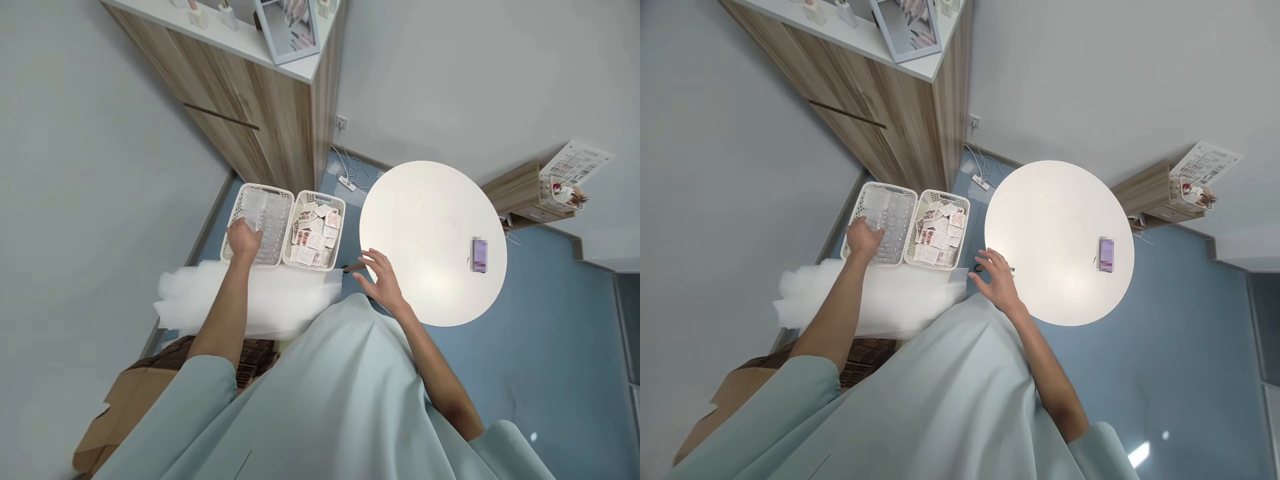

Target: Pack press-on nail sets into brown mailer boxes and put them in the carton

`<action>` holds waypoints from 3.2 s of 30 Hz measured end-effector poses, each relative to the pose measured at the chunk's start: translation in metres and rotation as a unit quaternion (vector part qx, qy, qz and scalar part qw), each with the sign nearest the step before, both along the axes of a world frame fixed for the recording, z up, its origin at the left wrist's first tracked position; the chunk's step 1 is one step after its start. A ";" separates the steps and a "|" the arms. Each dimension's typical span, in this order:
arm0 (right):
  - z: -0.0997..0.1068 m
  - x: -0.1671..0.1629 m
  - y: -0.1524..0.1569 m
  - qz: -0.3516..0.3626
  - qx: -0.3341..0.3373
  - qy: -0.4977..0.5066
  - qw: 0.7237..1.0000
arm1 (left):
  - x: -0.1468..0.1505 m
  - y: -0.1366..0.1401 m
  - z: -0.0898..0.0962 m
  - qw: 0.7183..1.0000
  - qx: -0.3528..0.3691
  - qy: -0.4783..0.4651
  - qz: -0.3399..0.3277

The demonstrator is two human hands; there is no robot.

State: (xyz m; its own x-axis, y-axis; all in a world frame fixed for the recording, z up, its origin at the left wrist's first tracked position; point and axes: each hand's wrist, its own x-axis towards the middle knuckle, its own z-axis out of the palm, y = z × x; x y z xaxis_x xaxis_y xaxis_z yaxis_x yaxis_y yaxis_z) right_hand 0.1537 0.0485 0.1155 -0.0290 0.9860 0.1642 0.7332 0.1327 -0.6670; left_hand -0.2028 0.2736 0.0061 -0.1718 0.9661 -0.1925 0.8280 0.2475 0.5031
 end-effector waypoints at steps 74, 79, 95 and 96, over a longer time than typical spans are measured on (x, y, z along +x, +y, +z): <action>-0.027 0.223 -0.128 -0.154 -0.244 0.318 0.903 | 0.359 -0.220 0.115 0.903 -0.178 -0.291 -0.261; -0.029 0.211 -0.133 -0.205 -0.267 0.258 0.906 | 0.372 -0.219 0.103 0.919 -0.123 -0.300 -0.223; -0.022 0.195 -0.125 -0.158 -0.304 0.456 0.821 | 0.351 -0.241 0.090 0.725 -0.348 -0.593 0.032; -0.023 0.192 -0.123 -0.152 -0.307 0.454 0.822 | 0.347 -0.245 0.089 0.716 -0.353 -0.600 0.044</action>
State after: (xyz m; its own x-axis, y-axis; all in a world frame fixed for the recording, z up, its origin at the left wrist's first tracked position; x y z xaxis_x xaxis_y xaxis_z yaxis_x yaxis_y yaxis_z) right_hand 0.3454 -0.0749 0.0928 0.0944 0.8301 -0.5496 -0.1681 -0.5309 -0.8306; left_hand 0.1440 0.0282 0.0953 0.4729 0.5511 -0.6875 -0.1311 0.8156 0.5636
